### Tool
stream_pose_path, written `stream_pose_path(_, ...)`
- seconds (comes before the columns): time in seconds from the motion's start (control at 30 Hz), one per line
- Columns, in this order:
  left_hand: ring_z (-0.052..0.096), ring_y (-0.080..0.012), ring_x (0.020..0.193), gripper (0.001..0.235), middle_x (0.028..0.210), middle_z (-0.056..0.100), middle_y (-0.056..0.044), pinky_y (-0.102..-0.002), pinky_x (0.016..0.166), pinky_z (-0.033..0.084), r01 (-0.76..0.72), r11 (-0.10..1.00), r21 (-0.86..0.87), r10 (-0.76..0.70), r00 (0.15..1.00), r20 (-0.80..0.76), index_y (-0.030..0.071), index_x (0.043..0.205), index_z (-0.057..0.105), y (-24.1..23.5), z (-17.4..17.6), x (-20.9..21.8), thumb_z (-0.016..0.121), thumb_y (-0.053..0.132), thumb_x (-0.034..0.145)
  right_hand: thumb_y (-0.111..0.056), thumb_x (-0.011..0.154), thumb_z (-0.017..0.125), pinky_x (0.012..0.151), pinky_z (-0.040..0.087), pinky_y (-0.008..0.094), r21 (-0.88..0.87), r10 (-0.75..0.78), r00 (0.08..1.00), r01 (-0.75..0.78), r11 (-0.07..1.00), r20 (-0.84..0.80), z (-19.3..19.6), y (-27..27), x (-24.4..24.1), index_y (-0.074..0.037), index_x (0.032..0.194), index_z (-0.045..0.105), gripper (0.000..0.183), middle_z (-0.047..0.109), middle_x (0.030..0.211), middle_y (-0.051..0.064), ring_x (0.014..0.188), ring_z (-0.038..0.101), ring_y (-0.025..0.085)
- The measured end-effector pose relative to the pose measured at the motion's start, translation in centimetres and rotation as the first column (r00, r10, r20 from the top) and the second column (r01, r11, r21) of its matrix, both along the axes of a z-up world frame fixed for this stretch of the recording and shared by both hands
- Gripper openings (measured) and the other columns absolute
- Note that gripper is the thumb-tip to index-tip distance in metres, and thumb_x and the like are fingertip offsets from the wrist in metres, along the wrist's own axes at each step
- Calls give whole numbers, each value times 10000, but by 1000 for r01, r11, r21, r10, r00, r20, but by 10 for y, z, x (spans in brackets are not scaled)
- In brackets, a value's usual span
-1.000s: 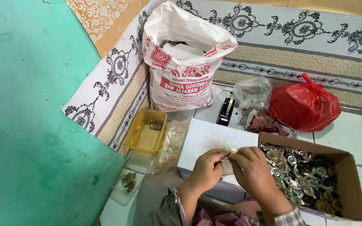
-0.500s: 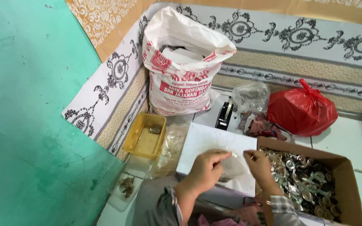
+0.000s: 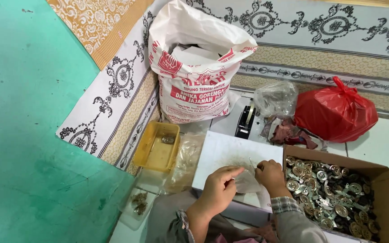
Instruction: Sorting small metal hardware components from a bulk container and placing them into individual plastic bags for packaging.
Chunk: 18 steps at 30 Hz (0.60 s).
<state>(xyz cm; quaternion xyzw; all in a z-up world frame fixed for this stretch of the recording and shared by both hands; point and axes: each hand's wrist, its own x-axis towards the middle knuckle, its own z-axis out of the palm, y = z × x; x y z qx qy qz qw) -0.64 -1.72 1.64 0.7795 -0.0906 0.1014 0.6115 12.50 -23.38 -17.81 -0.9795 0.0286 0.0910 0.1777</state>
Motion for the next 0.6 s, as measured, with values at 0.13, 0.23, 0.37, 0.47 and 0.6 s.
stream_pose_path(0.13, 622, -132, 703, 421, 1245, 729, -154, -232, 603, 494, -3, 1000, 1, 3, 1000, -9, -29, 1176, 718, -2, -8, 3, 553, -123, 801, -319, 769, 762, 950, 531, 386, 50, 50, 998, -51, 997, 30, -16, -15, 8, -120, 939, 815, 266, 722, 1059, 105, 1008, 654, 293)
stream_pose_path(0.23, 605, -133, 700, 416, 1213, 737, -132, -234, 604, 483, 3, 1000, -20, -3, 1000, 0, -34, 1166, 719, -5, -9, 2, 547, -130, 799, -186, 752, 747, 786, 560, 378, 231, 20, 997, -37, 972, 76, -12, -19, -4, -38, 838, 765, 171, 717, 887, 125, 801, 670, 283)
stream_pose_path(0.37, 592, -123, 689, 419, 1234, 729, -127, -224, 602, 479, -1, 1000, -17, 1, 1000, -20, -25, 1179, 720, -6, -9, 5, 547, -114, 808, -78, 904, 678, 667, 542, 297, 478, -121, 985, 50, 877, 119, 25, -24, -21, -55, 1112, 769, 229, 791, 996, 92, 751, 680, 187)
stream_pose_path(0.47, 631, -252, 889, 414, 1222, 703, -171, -306, 727, 542, 1, 1000, -8, -2, 999, -40, -13, 1242, 701, -9, -16, 7, 542, -81, 866, 23, 914, 699, 707, 549, 374, 535, -185, 899, -63, 843, 396, 108, -19, -60, -47, 1135, 778, 245, 766, 1024, 155, 824, 679, 265)
stream_pose_path(0.6, 698, -375, 1130, 406, 1199, 691, -216, -366, 875, 612, 8, 999, -47, -10, 999, -50, -16, 1292, 689, -16, -8, 5, 533, -68, 921, 139, 834, 756, 722, 578, 324, 299, 80, 642, -461, 836, 763, 211, -17, -99, -61, 1095, 801, 332, 758, 906, 71, 748, 672, 226)
